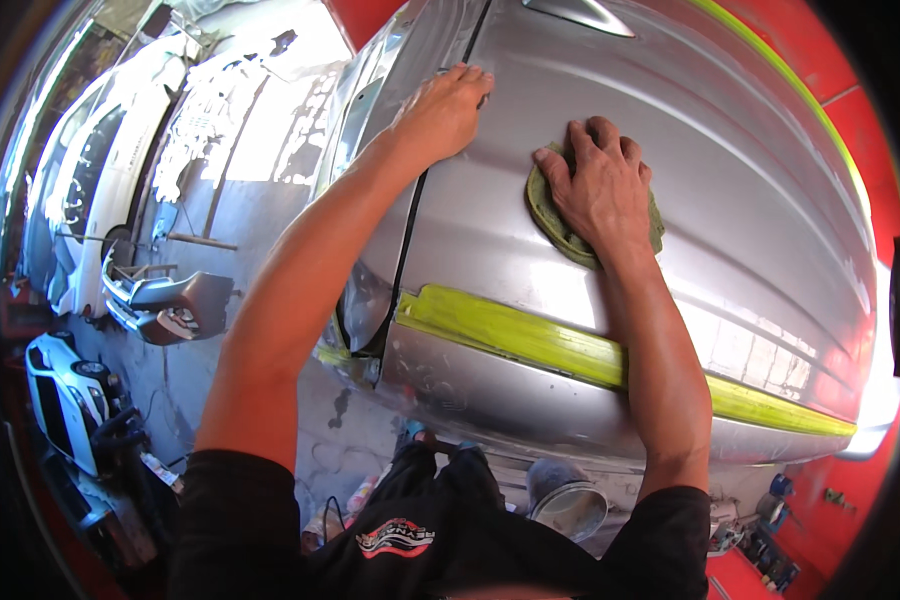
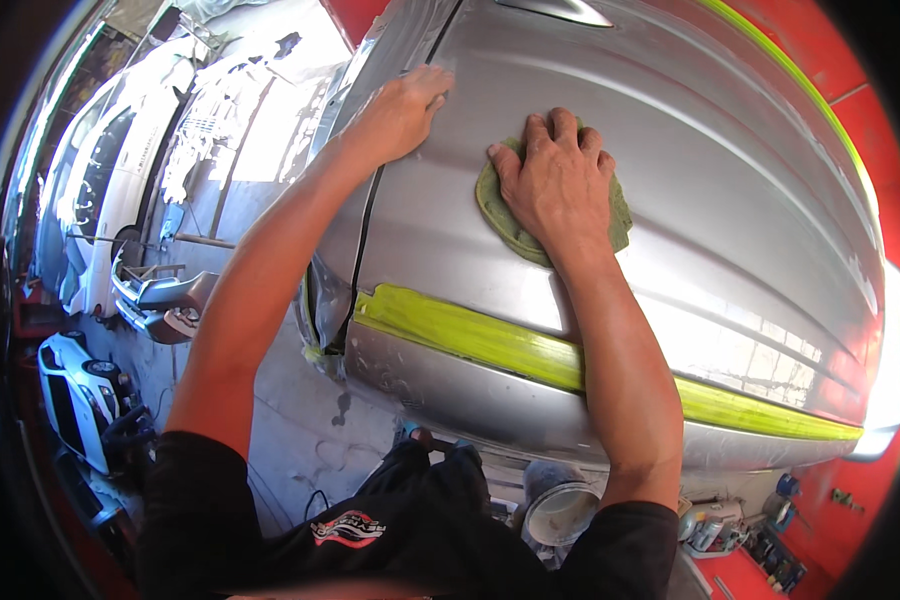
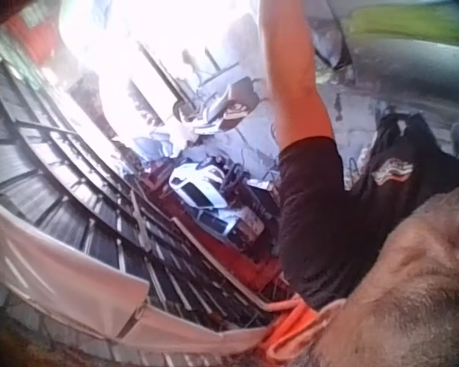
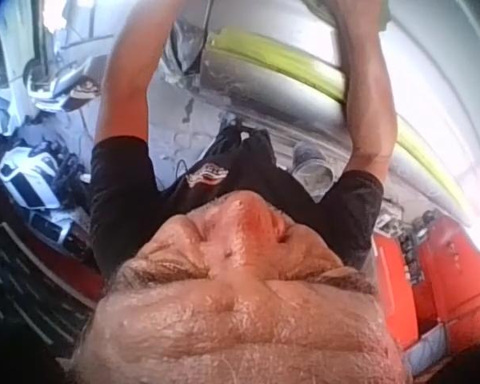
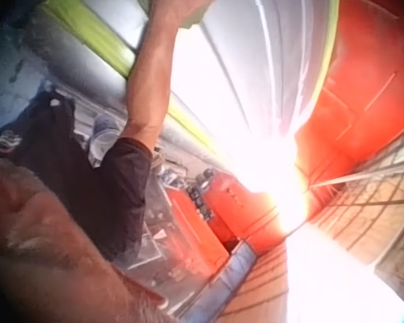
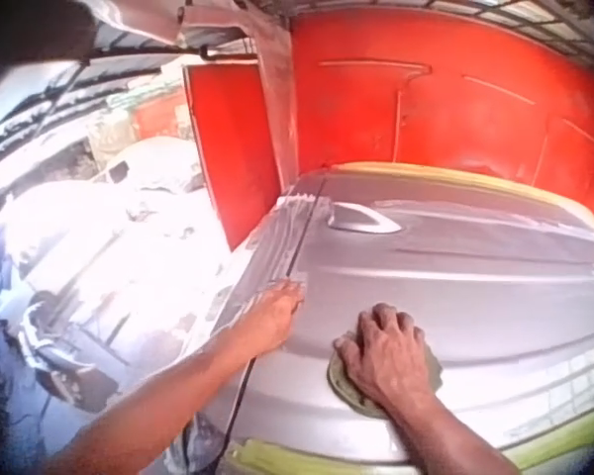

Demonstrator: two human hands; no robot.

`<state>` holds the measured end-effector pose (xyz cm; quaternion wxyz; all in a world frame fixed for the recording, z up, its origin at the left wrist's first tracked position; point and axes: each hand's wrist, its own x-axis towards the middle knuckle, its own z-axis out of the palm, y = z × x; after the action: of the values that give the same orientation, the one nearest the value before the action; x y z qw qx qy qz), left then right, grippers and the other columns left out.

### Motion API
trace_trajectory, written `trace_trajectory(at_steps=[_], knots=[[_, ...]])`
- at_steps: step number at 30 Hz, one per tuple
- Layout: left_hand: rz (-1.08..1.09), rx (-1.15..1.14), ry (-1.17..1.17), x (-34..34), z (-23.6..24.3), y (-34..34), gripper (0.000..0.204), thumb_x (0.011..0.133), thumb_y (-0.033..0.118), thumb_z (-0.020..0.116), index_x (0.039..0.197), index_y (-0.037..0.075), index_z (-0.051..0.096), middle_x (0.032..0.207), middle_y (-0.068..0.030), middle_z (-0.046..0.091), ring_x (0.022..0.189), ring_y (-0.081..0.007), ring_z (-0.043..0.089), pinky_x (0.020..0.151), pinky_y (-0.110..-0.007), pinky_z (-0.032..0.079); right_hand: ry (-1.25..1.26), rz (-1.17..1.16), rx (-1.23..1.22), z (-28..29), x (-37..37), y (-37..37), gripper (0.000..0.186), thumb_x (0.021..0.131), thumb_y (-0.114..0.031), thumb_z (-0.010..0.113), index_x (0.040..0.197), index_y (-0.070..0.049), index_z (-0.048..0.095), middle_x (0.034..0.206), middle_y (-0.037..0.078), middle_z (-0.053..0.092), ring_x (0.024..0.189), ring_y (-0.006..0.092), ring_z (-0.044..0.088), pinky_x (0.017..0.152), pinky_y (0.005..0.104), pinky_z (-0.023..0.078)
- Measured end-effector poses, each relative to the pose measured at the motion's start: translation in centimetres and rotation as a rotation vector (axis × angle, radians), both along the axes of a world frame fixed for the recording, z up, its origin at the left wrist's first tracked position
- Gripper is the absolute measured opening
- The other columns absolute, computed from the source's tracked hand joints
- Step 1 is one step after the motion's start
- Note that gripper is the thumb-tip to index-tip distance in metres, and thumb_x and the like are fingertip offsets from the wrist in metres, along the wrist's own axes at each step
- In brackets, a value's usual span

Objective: Sanding, cleaning, and removing tape from a car body panel in a repair shop.

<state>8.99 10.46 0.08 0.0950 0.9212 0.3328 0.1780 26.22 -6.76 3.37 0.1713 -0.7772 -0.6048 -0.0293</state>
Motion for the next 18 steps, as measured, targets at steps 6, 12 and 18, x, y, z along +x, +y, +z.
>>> trace_trajectory(at_steps=[6, 12, 18], knots=[[-0.073, -0.048, -0.104, -1.8, -1.6, -5.1, 0.035, 0.105, 0.014, 0.052, 0.138, 0.004, 0.059, 0.141, -0.0227, 0.060, 0.139, -0.0412, 0.050, 0.115, -0.050, 0.041, -0.058, -0.018, 0.039, -0.6, 1.6, -0.5, 0.055, 0.097, -0.045, 0.063, 0.129, -0.001, 0.067, 0.138, 0.018, 0.057, 0.125, 0.0421, 0.054, 0.103, 0.0564, 0.044], [-0.026, 0.119, -0.048, 2.8, -2.2, 5.2, 0.035, 0.105, 0.017, 0.052, 0.136, 0.004, 0.061, 0.139, -0.0218, 0.061, 0.137, -0.0416, 0.051, 0.112, -0.051, 0.043, 0.021, 0.002, 0.042, -0.5, 0.3, -0.1, 0.055, 0.096, -0.044, 0.064, 0.129, -0.001, 0.067, 0.138, 0.018, 0.057, 0.125, 0.0417, 0.054, 0.104, 0.0560, 0.044], [-0.010, 0.106, -0.066, 3.5, -2.1, -0.7, 0.036, 0.105, 0.018, 0.052, 0.137, 0.005, 0.062, 0.139, -0.0213, 0.062, 0.135, -0.0414, 0.053, 0.111, -0.050, 0.044, 0.009, -0.020, 0.024, -0.7, 1.4, -0.6, 0.052, 0.093, -0.042, 0.068, 0.126, -0.002, 0.068, 0.137, 0.017, 0.057, 0.128, 0.0416, 0.051, 0.107, 0.0552, 0.041]])
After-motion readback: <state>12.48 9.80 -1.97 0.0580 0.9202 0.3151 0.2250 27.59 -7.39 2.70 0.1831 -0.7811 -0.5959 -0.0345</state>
